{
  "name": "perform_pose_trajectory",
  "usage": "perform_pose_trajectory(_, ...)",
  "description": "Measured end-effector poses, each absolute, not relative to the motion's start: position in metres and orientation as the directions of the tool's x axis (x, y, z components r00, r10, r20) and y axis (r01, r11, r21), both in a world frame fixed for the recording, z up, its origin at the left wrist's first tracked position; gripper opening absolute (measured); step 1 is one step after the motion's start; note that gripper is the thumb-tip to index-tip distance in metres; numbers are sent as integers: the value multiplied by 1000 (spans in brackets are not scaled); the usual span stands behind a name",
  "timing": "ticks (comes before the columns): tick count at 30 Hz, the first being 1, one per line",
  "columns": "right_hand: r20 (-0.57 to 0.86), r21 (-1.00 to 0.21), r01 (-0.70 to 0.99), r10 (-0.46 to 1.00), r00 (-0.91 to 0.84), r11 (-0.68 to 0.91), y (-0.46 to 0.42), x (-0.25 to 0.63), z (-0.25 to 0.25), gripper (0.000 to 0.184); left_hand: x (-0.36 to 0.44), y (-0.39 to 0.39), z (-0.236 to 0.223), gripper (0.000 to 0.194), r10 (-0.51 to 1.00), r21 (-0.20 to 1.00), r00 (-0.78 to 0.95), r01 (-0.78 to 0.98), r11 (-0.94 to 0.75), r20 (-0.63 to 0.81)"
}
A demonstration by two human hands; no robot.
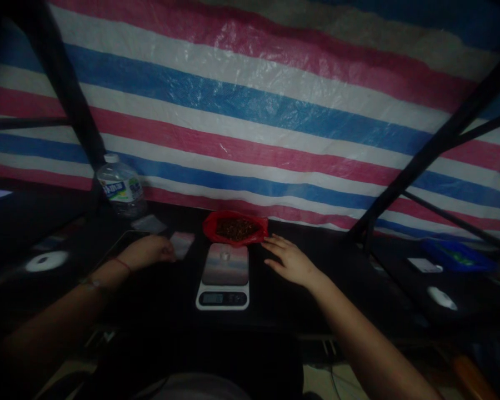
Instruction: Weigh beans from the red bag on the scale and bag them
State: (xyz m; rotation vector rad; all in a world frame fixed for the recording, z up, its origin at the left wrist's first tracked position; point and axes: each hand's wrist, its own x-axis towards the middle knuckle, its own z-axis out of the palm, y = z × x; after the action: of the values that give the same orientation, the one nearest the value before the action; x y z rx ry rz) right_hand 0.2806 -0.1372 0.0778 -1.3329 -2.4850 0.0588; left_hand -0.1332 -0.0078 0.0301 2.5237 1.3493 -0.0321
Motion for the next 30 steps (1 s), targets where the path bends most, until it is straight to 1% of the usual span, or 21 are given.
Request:
perform_pose_trajectory(4,276,-182,724,742,-611,665,-119,241,90,44,-137,-6,31,30,764,326,627,762,-560,-153)
perform_pose_trajectory(7,350,-230,650,685,-639,724,-104,210,98,40,-143,-5,33,38,771,389,624,746,-540,-126)
perform_pose_trajectory(10,427,-304,600,668,-609,740,-91,188,98,36,-149,-5,35,44,786,425,608,744,-516,-111)
perform_pose_trajectory(12,462,-353,590,684,-565,726,-84,182,90,34,-153,-6,37,43,802,411,590,755,-511,-88)
perform_pose_trajectory(14,496,-399,591,707,-504,701,-79,182,78,32,-155,-8,42,39,839,364,544,782,-506,1)
perform_pose_trajectory(16,516,-434,596,729,-449,675,-76,186,63,33,-155,-11,49,37,870,313,470,812,-492,149)
perform_pose_trajectory(17,513,-447,601,740,-435,663,-76,188,56,37,-154,-14,53,37,871,300,435,820,-488,227)
perform_pose_trajectory(19,476,-454,616,759,-444,644,-76,190,42,51,-149,-24,63,37,850,308,391,809,-500,353)
perform_pose_trajectory(20,449,-450,624,765,-461,639,-76,190,36,60,-144,-30,68,36,835,331,382,789,-518,396)
perform_pose_trajectory(21,422,-443,632,769,-479,636,-76,190,31,64,-139,-36,73,36,821,363,371,762,-537,435)
perform_pose_trajectory(23,388,-433,644,776,-497,630,-75,189,24,57,-126,-51,82,34,808,448,374,688,-571,455)
perform_pose_trajectory(25,395,-449,655,793,-464,608,-74,193,22,48,-110,-66,88,32,801,548,398,585,-597,448)
perform_pose_trajectory(28,508,-513,658,813,-284,551,-73,212,25,50,-80,-79,88,29,801,690,436,426,-586,411)
perform_pose_trajectory(30,618,-533,663,777,-120,526,-71,229,26,46,-58,-81,81,26,808,749,473,376,-545,351)
